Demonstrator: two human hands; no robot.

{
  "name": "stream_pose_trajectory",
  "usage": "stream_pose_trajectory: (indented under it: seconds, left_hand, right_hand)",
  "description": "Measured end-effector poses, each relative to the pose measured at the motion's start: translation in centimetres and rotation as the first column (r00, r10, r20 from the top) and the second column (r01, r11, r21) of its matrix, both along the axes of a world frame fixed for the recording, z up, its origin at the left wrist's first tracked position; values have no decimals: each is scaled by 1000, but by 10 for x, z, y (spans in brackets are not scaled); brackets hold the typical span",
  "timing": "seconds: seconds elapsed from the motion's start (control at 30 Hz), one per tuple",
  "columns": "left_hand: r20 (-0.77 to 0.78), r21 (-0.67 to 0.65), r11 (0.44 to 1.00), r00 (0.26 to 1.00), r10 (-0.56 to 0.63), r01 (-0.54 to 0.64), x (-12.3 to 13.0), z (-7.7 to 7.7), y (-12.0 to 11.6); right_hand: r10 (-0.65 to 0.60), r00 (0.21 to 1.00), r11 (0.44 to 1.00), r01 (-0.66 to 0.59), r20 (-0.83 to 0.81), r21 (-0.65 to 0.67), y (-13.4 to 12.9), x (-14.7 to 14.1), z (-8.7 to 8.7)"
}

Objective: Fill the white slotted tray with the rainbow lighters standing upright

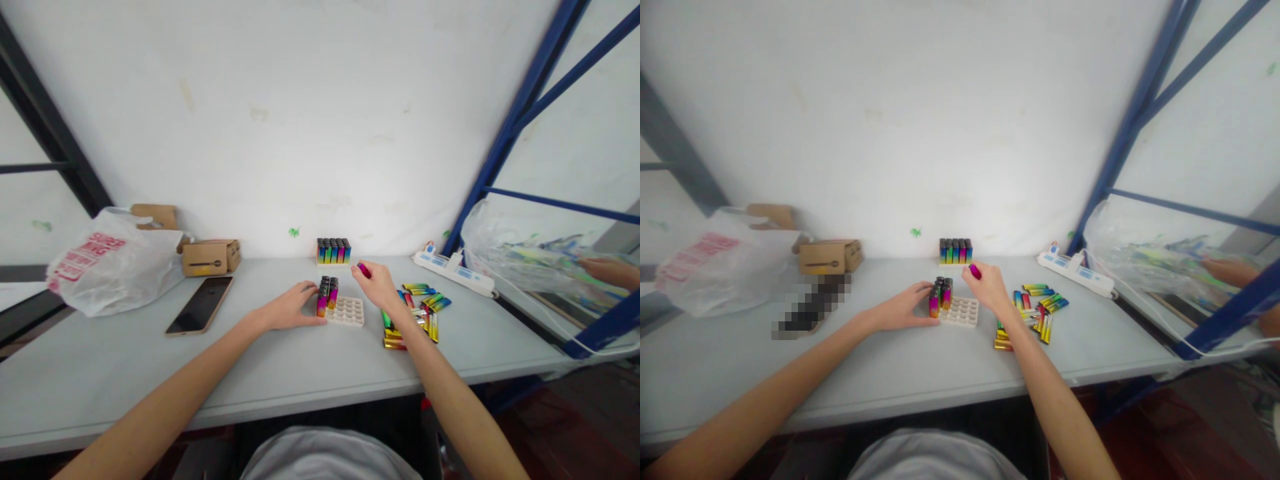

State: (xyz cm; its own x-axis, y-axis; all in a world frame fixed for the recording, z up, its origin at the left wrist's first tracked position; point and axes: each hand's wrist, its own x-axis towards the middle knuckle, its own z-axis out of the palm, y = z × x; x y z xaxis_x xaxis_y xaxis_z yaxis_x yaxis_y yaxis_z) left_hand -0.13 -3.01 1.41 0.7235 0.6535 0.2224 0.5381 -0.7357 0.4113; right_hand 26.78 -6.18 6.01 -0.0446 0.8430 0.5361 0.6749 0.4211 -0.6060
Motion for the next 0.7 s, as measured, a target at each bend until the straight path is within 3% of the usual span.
stream_pose_trajectory:
  seconds: [0.27, 0.5, 0.6, 0.7]
  left_hand:
    - [27, -2, 1000, 1000, -5, 5, 0, 1, -1]
    - [10, -19, 1000, 1000, 5, -5, 0, 2, -2]
    - [-5, -16, 1000, 1000, 8, -8, 0, 2, -1]
    - [-20, -20, 1000, 1000, 8, -8, 0, 2, -1]
  right_hand:
    - [9, 1000, 999, -8, -25, 41, -4, -3, 2]
    - [285, 958, 955, -285, -6, -78, -6, -5, 5]
    - [272, 960, 962, -271, 65, -22, -3, -1, 5]
    - [294, 954, 946, -283, 54, -157, -3, 5, 4]
